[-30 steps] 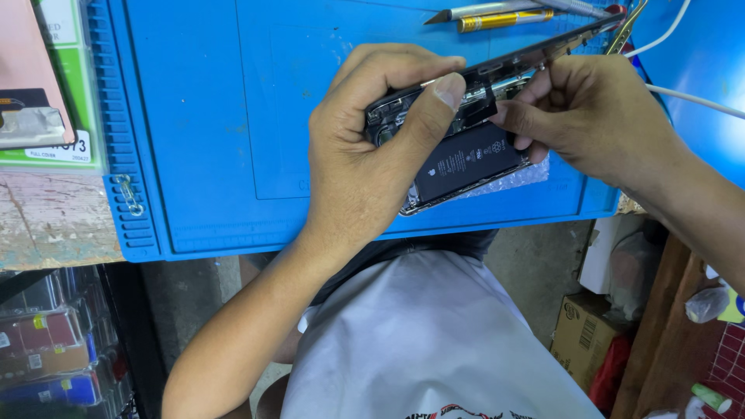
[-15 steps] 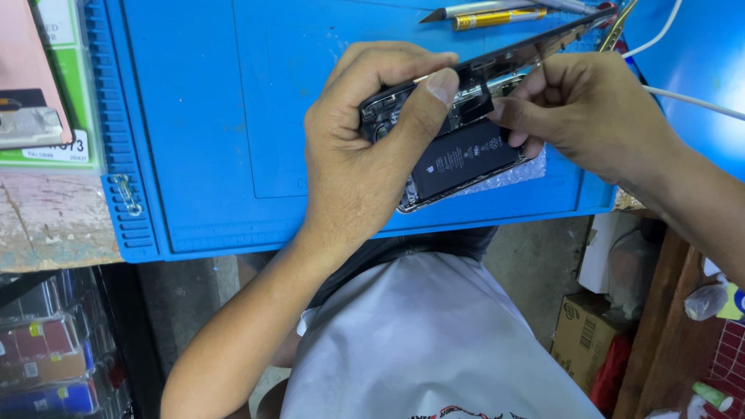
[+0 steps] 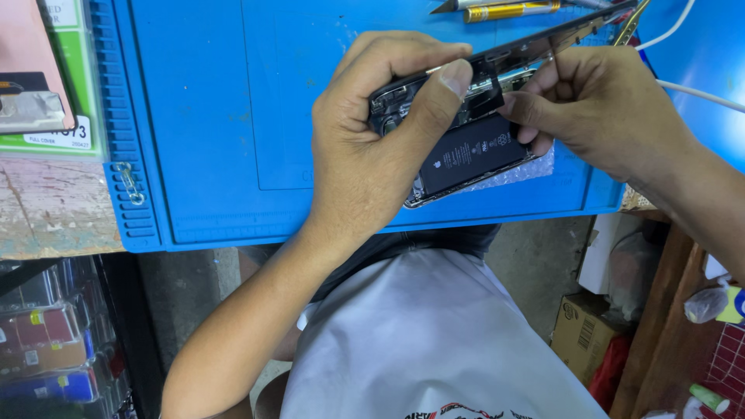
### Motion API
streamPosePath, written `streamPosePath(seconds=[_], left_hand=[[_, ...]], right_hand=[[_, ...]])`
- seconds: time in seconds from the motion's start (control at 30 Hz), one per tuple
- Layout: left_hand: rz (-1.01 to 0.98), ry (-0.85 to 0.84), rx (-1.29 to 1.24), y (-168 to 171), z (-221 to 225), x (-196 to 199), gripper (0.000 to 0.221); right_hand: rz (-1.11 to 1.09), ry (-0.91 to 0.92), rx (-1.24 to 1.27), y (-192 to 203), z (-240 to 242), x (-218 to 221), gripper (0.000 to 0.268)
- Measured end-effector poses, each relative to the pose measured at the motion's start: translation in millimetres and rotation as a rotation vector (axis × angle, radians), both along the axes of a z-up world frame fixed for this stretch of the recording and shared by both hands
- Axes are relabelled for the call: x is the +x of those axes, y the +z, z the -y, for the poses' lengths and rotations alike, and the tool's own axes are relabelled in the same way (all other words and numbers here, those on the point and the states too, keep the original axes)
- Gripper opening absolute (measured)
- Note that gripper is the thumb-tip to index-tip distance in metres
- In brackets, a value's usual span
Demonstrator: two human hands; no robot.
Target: The person uses a screwdriver to remove screws from a disassembled mobile phone, then reaches for other items on the desk, and continues working on the phone's internal components while holding the screen open.
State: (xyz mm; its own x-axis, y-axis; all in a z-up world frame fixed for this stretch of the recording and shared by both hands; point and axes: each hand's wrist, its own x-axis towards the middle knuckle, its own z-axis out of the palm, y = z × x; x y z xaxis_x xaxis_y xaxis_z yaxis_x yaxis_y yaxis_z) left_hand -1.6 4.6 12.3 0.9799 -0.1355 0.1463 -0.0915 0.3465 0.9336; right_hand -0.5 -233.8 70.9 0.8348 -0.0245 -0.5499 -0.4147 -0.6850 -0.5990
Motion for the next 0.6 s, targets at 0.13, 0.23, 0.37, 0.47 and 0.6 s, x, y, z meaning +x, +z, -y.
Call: streamPosePath(seconds=[0.13,0.23,0.37,0.47,0.6], left_hand=[[0.0,-0.001,0.021,-1.2,1.1,-2.0,0.008],[0.006,0.004,0.037,-3.4,1.6,-0.2,0.007],[0.051,0.009,0.099,2.6,-0.3,1.3,0.007],[0.079,0.012,0.161,15.4,0.5,5.7,0.009],[0.038,-0.013,0.223,28.6,1.4,-0.1,0.015]], right_hand=[[0.035,-0.018,-0.011,0.1,1.0,-4.3,0.016],[0.141,-0.022,-0.113,5.5,2.9,-14.9,0.022],[0.677,0.044,-0.017,18.7,-8.3,-30.0,0.033],[0.9,0.134,0.128,21.4,-14.0,-16.4,0.041],[0.737,0.137,0.258,7.2,-3.5,-14.7,0.039]])
